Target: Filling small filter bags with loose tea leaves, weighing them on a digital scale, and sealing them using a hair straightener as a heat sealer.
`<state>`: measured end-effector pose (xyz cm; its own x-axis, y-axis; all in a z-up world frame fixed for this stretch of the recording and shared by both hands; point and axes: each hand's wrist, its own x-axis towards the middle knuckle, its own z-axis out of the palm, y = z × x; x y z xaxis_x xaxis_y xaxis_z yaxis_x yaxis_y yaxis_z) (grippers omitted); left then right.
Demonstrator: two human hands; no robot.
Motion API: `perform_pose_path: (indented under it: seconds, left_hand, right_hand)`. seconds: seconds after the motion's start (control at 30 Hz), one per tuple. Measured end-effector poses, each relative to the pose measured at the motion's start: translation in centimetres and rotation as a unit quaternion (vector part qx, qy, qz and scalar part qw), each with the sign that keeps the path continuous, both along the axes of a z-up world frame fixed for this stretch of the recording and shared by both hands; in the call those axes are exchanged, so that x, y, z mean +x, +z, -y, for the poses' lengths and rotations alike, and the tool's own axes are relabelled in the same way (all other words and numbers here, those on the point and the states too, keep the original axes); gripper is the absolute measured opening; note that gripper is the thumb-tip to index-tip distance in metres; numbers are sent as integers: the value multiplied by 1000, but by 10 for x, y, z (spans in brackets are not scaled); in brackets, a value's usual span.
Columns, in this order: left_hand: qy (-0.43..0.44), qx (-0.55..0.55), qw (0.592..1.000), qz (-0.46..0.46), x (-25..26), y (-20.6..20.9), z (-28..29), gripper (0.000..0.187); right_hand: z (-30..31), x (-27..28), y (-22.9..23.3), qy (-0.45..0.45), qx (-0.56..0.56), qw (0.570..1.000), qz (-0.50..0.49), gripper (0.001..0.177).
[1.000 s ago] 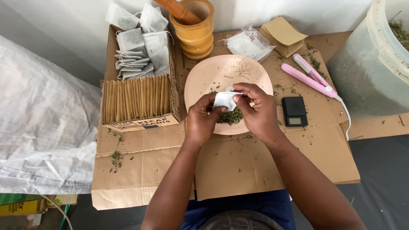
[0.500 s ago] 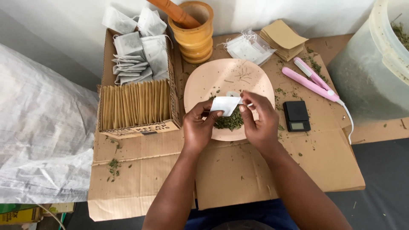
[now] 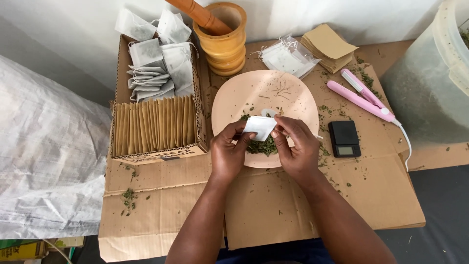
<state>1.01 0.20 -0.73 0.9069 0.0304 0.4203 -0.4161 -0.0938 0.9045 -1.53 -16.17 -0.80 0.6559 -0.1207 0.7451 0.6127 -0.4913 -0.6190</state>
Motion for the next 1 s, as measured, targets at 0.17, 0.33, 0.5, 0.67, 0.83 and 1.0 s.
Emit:
perform_pose_path:
  seconds: [0.17, 0.33, 0.5, 0.67, 0.83, 1.0]
  left_hand:
    - [-12, 19, 1000, -14, -5, 8, 1, 18]
    - [-25, 25, 999, -23, -7, 15, 2, 18]
    - [-26, 38, 999, -18, -7, 17, 0, 18]
    - [-30, 32, 999, -17, -6, 20, 2, 17]
    - [-24, 30, 999, -12, -4, 20, 2, 17]
    - [-32, 7, 999, -16, -4, 16, 3, 19]
  right_hand:
    - [-3, -1, 9, 0, -9, 1000, -3, 29]
    - [-2, 0, 11, 8, -13, 1000, 5, 29]
    - [0, 1, 9, 8, -20, 1000, -2, 26]
    - [-3, 0, 13, 10, -15, 1000, 4, 24]
    - [-5, 1, 16, 7, -16, 1000, 17, 22]
    - [-6, -2, 17, 6, 6, 1000, 8, 23]
